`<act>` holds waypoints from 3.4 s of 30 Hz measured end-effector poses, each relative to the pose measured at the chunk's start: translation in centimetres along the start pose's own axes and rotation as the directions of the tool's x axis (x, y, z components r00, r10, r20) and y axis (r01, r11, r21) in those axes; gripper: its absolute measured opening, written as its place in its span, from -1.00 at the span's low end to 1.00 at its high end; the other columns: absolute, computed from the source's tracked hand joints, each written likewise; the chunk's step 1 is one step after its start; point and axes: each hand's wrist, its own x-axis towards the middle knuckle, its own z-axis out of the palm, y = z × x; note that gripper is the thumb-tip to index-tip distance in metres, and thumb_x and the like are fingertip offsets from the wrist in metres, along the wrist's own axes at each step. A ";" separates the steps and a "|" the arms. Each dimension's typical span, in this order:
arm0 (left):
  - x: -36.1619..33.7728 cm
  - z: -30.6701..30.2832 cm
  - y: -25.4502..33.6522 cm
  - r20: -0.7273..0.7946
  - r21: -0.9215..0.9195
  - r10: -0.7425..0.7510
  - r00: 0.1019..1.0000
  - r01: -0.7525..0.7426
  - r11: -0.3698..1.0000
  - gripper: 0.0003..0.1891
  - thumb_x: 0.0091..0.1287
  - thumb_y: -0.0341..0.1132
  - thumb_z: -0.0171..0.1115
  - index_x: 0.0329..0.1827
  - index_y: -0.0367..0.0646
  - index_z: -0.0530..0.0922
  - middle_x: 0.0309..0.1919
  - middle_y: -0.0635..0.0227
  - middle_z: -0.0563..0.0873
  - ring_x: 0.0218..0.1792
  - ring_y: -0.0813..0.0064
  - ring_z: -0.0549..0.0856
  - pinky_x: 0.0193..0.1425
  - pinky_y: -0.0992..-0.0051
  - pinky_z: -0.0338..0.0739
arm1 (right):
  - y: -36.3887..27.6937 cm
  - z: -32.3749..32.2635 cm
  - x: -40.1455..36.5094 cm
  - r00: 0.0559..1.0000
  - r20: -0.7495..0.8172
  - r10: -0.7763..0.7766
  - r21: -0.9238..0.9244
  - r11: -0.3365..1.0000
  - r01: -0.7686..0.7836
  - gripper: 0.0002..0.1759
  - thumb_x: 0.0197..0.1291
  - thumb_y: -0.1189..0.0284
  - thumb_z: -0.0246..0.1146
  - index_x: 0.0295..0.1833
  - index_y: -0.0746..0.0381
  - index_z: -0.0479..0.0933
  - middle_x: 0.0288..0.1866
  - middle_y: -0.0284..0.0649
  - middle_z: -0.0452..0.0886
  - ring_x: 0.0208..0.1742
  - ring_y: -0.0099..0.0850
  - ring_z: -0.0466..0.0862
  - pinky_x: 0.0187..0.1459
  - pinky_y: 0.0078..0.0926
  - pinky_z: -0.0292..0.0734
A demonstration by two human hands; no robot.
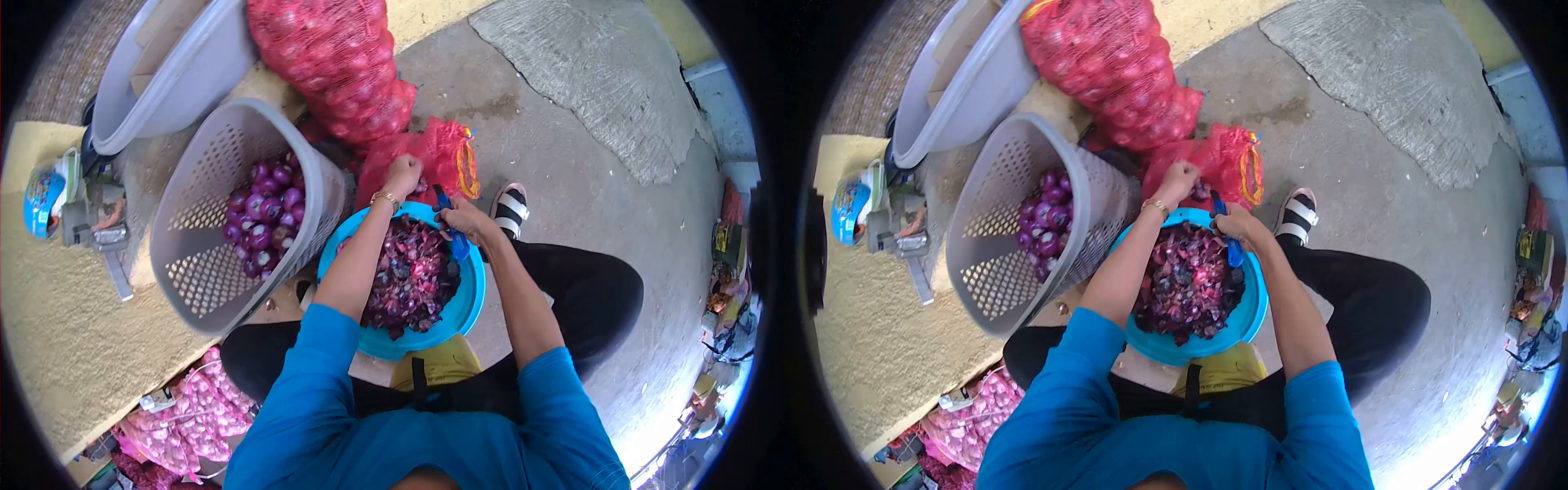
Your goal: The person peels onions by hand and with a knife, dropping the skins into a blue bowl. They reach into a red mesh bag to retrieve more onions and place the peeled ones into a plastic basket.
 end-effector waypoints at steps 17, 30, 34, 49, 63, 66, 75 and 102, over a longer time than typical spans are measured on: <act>2.9 1.4 -3.0 -0.206 0.364 -0.001 0.979 0.077 0.928 -0.26 -0.21 -0.24 0.66 0.13 -0.19 0.54 0.18 -0.09 0.56 0.23 -0.01 0.56 0.34 0.24 0.45 | 1.7 -0.9 1.7 0.966 -0.257 -0.009 0.343 0.934 0.100 -0.65 0.51 0.12 0.05 -0.09 0.23 0.37 -0.45 -0.33 0.41 -0.56 -0.56 0.42 -0.60 -0.53 0.39; -24.1 -2.2 1.8 -0.152 -0.521 0.332 0.931 -0.361 0.773 -0.47 0.19 -0.42 0.47 0.19 -0.24 0.42 0.03 0.29 0.58 0.07 0.47 0.64 0.22 0.43 0.56 | -6.6 5.3 -6.2 0.864 -0.063 -0.499 -0.245 0.847 0.472 -0.64 0.51 0.16 0.07 -0.17 0.27 0.47 -0.47 -0.33 0.47 -0.42 -0.53 0.49 -0.38 -0.46 0.42; -30.9 -3.5 3.3 -0.128 -0.591 0.392 0.911 -0.387 0.708 -0.45 0.23 -0.48 0.42 0.26 -0.23 0.38 0.10 0.27 0.54 0.11 0.46 0.63 0.24 0.38 0.58 | -11.5 8.7 -11.9 0.723 0.174 -0.669 -0.513 0.564 0.646 -0.62 0.51 0.20 0.08 -0.18 0.34 0.50 -0.44 -0.19 0.53 -0.33 -0.40 0.57 -0.26 -0.32 0.45; -35.3 -3.0 1.8 -0.350 -0.827 0.458 0.817 -0.499 0.259 -0.50 0.55 0.01 -0.08 0.41 -0.07 0.35 0.23 0.33 0.58 0.25 0.42 0.55 0.45 0.21 0.34 | -12.3 14.2 -18.4 0.702 0.241 -0.671 -0.451 0.563 0.693 -0.48 0.48 -0.03 0.09 -0.15 0.28 0.51 -0.38 -0.37 0.46 -0.36 -0.58 0.44 -0.30 -0.48 0.41; -33.5 -3.3 -0.4 -0.325 -0.801 0.451 0.831 -0.496 0.337 -0.32 0.52 0.28 -0.23 0.37 -0.10 0.39 0.16 0.34 0.60 0.10 0.49 0.61 0.13 0.42 0.57 | -10.1 13.6 -15.8 0.526 0.318 -0.789 -0.489 0.339 0.804 -0.74 0.48 0.32 0.13 0.01 0.33 0.44 -0.50 -0.21 0.46 -0.43 -0.47 0.52 -0.37 -0.35 0.43; -33.8 -2.9 0.2 -0.299 -0.848 0.414 0.860 -0.439 0.298 -0.44 0.57 0.13 -0.08 0.42 -0.09 0.30 0.11 0.34 0.59 0.05 0.49 0.63 0.03 0.46 0.59 | -8.8 13.1 -16.6 0.497 0.285 -0.820 -0.576 0.268 0.773 -0.79 0.48 0.42 0.09 0.08 0.33 0.39 -0.50 -0.06 0.46 -0.46 -0.25 0.56 -0.37 -0.23 0.44; -32.9 -1.2 0.7 -0.512 -0.141 0.506 0.695 -0.648 0.748 -0.38 0.51 -0.01 0.12 0.40 -0.24 0.15 0.23 0.12 0.41 0.12 0.23 0.56 0.30 0.26 0.40 | -5.0 14.0 -18.6 0.404 0.191 -0.894 -0.863 0.043 0.503 -0.82 0.36 0.53 0.17 -0.07 0.27 0.28 -0.53 0.08 0.51 -0.43 0.08 0.62 -0.42 0.02 0.46; -35.2 -0.9 2.4 -0.610 0.257 0.586 0.533 -0.567 0.783 -0.44 0.48 0.06 0.08 0.20 -0.30 0.31 -0.10 -0.10 0.65 -0.07 0.01 0.69 0.06 0.18 0.51 | 0.2 11.8 -16.2 0.491 0.093 -0.866 -0.859 0.179 0.480 -0.80 0.24 0.59 0.15 -0.08 0.33 0.27 -0.48 0.14 0.53 -0.46 0.13 0.61 -0.43 0.03 0.49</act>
